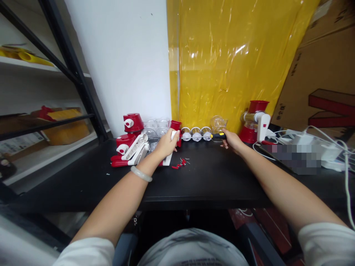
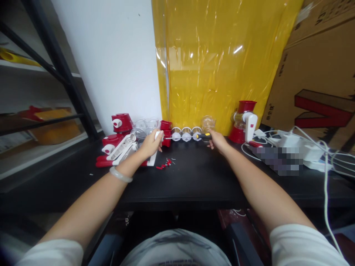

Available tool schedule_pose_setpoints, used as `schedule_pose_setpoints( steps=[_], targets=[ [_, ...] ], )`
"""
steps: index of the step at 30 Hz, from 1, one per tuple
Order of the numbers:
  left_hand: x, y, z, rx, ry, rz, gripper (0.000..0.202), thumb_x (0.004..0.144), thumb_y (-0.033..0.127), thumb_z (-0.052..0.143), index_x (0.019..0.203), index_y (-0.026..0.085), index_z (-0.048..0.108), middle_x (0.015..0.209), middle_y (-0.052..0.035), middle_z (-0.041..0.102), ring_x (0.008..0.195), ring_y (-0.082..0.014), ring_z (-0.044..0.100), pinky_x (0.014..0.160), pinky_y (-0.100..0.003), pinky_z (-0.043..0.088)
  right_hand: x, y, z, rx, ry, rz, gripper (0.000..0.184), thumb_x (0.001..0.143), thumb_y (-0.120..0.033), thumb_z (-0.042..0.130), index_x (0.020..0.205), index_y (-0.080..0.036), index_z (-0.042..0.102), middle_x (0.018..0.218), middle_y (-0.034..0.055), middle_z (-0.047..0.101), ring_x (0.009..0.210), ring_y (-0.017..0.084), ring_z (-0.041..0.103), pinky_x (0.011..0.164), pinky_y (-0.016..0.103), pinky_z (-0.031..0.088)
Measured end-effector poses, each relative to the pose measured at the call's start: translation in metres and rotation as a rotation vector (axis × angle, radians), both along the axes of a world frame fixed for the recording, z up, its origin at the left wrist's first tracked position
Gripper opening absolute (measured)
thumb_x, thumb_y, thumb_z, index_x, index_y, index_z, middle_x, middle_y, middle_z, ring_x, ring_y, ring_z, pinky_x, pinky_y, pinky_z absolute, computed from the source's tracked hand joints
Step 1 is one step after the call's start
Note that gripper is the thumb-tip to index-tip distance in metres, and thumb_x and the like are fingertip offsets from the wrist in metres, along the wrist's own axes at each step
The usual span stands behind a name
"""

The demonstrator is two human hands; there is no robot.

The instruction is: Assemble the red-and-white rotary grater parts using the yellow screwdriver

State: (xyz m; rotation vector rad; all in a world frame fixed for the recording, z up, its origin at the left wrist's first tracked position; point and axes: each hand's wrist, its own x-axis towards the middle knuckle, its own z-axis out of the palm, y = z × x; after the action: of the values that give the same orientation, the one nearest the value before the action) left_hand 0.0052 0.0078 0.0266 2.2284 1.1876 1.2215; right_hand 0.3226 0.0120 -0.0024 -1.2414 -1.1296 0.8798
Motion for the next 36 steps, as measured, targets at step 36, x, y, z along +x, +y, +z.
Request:
schedule_pose_setpoints(
  steps=[36],
  targets=[
    [0.0006, -0.0007, 0.0028, -0.011, 0.000, 0.011, 0.039, 0.094, 0.059, 0.033, 0.094, 0.022, 0.048, 0.057, 0.0038, 0.058, 0.044, -0.0167, 0.060, 0.050, -0.028, 0.046, 0.0015, 0.0028, 0.0049, -0.039, 0.214, 0.009, 0.027, 0.087, -0.039, 0.056, 0.070, -0.019, 0.055, 0.044, 0.0022, 0.057, 0.034, 0.014, 0.052, 0.037, 0.025, 0.046]
  ],
)
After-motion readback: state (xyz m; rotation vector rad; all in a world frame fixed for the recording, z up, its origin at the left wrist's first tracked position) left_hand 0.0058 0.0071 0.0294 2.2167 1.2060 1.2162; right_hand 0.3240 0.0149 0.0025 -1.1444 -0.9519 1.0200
